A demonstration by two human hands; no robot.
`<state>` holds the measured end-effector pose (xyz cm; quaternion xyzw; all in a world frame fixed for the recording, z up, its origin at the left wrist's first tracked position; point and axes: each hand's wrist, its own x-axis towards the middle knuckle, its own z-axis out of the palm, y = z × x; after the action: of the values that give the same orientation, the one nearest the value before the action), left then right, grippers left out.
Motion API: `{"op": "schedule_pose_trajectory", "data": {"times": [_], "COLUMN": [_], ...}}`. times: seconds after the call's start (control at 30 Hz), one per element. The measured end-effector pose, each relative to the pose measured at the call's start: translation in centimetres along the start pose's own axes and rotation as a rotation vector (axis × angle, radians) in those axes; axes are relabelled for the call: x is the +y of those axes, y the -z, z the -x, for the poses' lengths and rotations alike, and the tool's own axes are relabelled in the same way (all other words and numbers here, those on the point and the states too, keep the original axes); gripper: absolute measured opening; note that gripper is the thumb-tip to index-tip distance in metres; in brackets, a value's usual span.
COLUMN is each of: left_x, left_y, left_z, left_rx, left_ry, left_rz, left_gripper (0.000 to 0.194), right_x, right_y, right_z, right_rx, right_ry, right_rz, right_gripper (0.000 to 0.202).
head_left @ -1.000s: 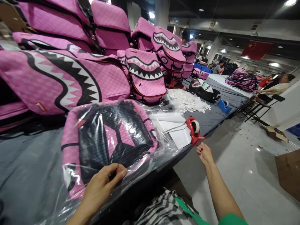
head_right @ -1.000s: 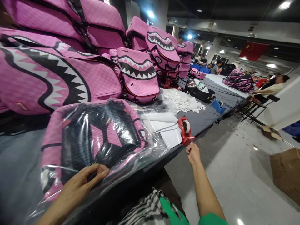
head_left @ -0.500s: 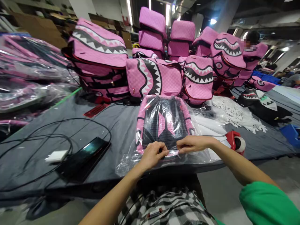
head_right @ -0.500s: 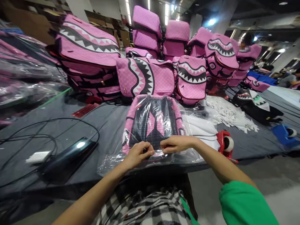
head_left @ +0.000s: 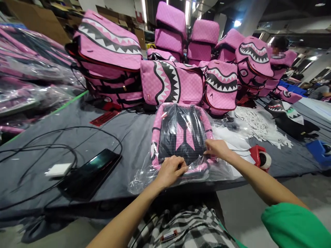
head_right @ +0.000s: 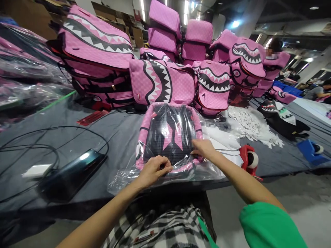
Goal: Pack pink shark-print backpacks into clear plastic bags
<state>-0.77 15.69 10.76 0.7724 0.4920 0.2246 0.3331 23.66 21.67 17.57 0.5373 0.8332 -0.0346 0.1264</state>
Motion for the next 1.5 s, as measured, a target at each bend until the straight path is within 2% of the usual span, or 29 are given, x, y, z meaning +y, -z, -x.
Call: {"op": "schedule_pose_trajectory", "data": {"times": [0.03,0.1,0.17,0.23,0.33,0.43,0.53,0.67,0.73,0.83,0.9,0.93,1.0,1.07,1.13,1.17,1.2,1.27,1.33,1.4,1.43,1.5], "left_x": [0.0,0.0,-0.1,0.0,0.2,0.2,-1.1,-4.2,-5.3,-5.6,-5.5,-5.4,-5.3,-5.3,-5.3,-5.2,-5.1,-5.0,-4.9,-4.8,-4.9,-4.9], "left_y": [0.0,0.0,-0.1,-0.1,-0.1,0.4,1.4,2.9,3.4,3.6,3.6,3.6,3.7,3.7,3.7,3.7,3.7,3.7,3.5,3.2,3.0,2.6], "left_z": [0.0,0.0,0.0,-0.1,0.1,1.2,3.3,5.7,6.1,5.9,5.5,5.3,5.1,5.1,5.0,5.0,4.9,4.9,4.9,4.9,4.9,4.8], "left_rx": [0.004,0.012,0.016,0.012,0.015,0.055,0.141,0.248,0.254,0.217,0.198,0.193,0.19,0.182,0.172,0.167,0.164,0.158,0.164,0.183,0.194,0.219], "left_ry": [-0.003,-0.009,-0.012,-0.013,-0.04,-0.166,-0.259,-0.17,-0.131,-0.084,-0.059,-0.053,-0.051,-0.048,-0.038,-0.029,-0.022,-0.012,-0.011,-0.011,-0.01,-0.013], "left_rz": [0.003,0.004,0.0,-0.008,-0.041,-0.131,-0.272,-0.342,-0.311,-0.215,-0.151,-0.131,-0.115,-0.114,-0.107,-0.103,-0.099,-0.092,-0.086,-0.075,-0.077,-0.106], "left_gripper": [0.019,0.018,0.018,0.019,0.019,0.018,0.015,0.013,0.015,0.02,0.024,0.025,0.026,0.025,0.024,0.023,0.022,0.02,0.021,0.024,0.025,0.026], "right_x": [0.3,0.0,-1.1,-2.3,-3.1,-2.8,-2.6,-3.0,-3.3,-3.4,-2.5,-1.6,1.1,5.0,9.4,11.4,13.1,15.1,15.1,13.7,12.8,11.5], "right_y": [-0.7,-2.7,-5.0,-7.2,-8.9,-9.0,-8.7,-8.9,-9.0,-8.4,-7.7,-7.4,-7.2,-7.6,-8.6,-9.3,-9.9,-10.9,-11.3,-10.8,-10.4,-9.5], "right_z": [1.1,3.5,5.5,6.8,7.0,6.4,6.2,6.2,6.2,6.8,8.2,9.2,12.0,15.3,18.5,19.9,21.1,22.6,23.1,22.9,22.7,22.2], "right_rx": [0.136,0.338,0.412,0.404,0.356,0.339,0.351,0.366,0.365,0.365,0.45,0.53,0.722,0.858,0.87,0.824,0.758,0.643,0.651,0.744,0.774,0.746], "right_ry": [0.014,0.204,0.426,0.512,0.49,0.47,0.453,0.443,0.434,0.389,0.272,0.165,-0.124,-0.434,-0.675,-0.792,-0.915,-1.106,-1.166,-1.165,-1.186,-1.295], "right_rz": [0.01,-0.022,-0.056,-0.05,-0.072,-0.166,-0.248,-0.303,-0.342,-0.465,-0.597,-0.652,-0.666,-0.531,-0.347,-0.289,-0.291,-0.482,-0.803,-1.019,-1.061,-1.042], "right_gripper": [0.014,0.02,0.037,0.057,0.064,0.055,0.05,0.049,0.048,0.053,0.057,0.057,0.051,0.045,0.045,0.044,0.041,0.035,0.031,0.029,0.029,0.028]}}
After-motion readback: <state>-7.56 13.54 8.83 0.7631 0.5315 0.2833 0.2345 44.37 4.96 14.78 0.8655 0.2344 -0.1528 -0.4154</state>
